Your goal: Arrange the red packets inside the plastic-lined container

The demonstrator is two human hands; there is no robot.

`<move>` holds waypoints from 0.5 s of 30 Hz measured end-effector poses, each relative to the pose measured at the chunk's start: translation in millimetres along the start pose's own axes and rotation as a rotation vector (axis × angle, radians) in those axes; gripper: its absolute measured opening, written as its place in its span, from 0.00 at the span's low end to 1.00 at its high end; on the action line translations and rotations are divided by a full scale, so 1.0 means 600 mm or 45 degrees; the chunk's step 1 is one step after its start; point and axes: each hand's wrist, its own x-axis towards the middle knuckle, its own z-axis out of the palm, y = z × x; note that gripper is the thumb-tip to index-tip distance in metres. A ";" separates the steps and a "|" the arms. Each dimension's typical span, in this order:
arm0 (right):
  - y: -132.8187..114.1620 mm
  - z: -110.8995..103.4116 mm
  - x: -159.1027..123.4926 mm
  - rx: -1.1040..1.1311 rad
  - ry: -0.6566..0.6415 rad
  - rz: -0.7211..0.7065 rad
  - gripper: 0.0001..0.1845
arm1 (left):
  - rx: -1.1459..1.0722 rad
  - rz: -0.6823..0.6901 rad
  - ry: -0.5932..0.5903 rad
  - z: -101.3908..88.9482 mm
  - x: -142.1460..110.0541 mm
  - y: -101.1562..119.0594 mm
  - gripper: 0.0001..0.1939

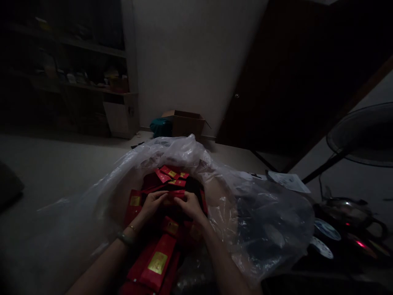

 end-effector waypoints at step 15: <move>0.046 0.056 -0.004 0.217 0.184 0.205 0.29 | 0.184 0.111 0.372 -0.006 0.015 -0.023 0.17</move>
